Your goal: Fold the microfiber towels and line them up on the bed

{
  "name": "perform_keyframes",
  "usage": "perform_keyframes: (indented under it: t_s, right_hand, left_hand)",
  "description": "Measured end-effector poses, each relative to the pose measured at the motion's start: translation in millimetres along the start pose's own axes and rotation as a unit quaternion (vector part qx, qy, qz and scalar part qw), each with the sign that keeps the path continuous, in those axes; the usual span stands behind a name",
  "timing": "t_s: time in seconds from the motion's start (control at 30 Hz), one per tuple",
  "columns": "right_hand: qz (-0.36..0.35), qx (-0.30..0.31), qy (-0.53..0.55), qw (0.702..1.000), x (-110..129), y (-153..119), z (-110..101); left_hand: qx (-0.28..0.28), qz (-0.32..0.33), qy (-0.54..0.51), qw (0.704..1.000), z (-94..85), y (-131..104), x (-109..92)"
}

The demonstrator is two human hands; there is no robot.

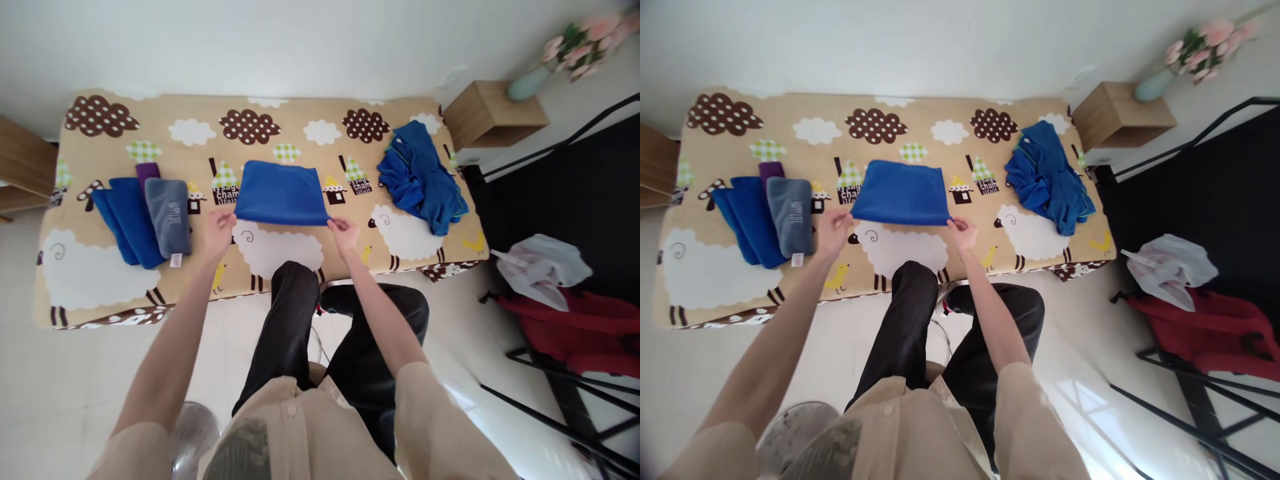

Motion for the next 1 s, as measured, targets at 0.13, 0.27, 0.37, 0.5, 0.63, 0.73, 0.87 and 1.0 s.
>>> perform_keyframes:
  t_s: [0.13,0.27,0.37,0.5,0.63,0.73,0.87,1.0]
  right_hand:
    - [0.141,0.0,-0.016,0.99,-83,-50,8]
    - [0.241,0.031,0.005,0.97,-131,-82,12]
    - [0.256,0.048,0.038,0.965,-142,-86,14]
    - [0.261,0.054,0.085,0.96,-146,-84,14]
    - [0.301,0.06,0.1,0.946,-154,-91,13]
    - [0.313,0.059,0.081,0.944,-156,-97,6]
    - [0.319,0.07,0.062,0.943,-157,-104,-5]
    - [0.31,0.106,0.027,0.945,-157,-108,-11]
  left_hand:
    - [0.045,-0.167,0.058,0.983,36.7,-59,86]
    - [0.119,-0.262,0.061,0.956,55.4,-100,135]
    - [0.14,-0.278,0.051,0.949,58.6,-109,149]
    - [0.165,-0.273,0.047,0.947,62.1,-106,154]
    - [0.211,-0.259,0.14,0.932,64.9,-104,157]
    - [0.222,-0.256,0.199,0.919,62.9,-109,158]
    - [0.236,-0.268,0.223,0.907,61.5,-123,154]
    - [0.25,-0.27,0.237,0.899,61.3,-135,147]
Point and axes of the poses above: each hand's wrist, its own y-axis towards the middle knuckle, its own z-axis out of the palm, x = y × z, the point moved 8 cm from there along y, towards the middle knuckle, and after that the axes turned 13 degrees about x, right-handed, at the moved point
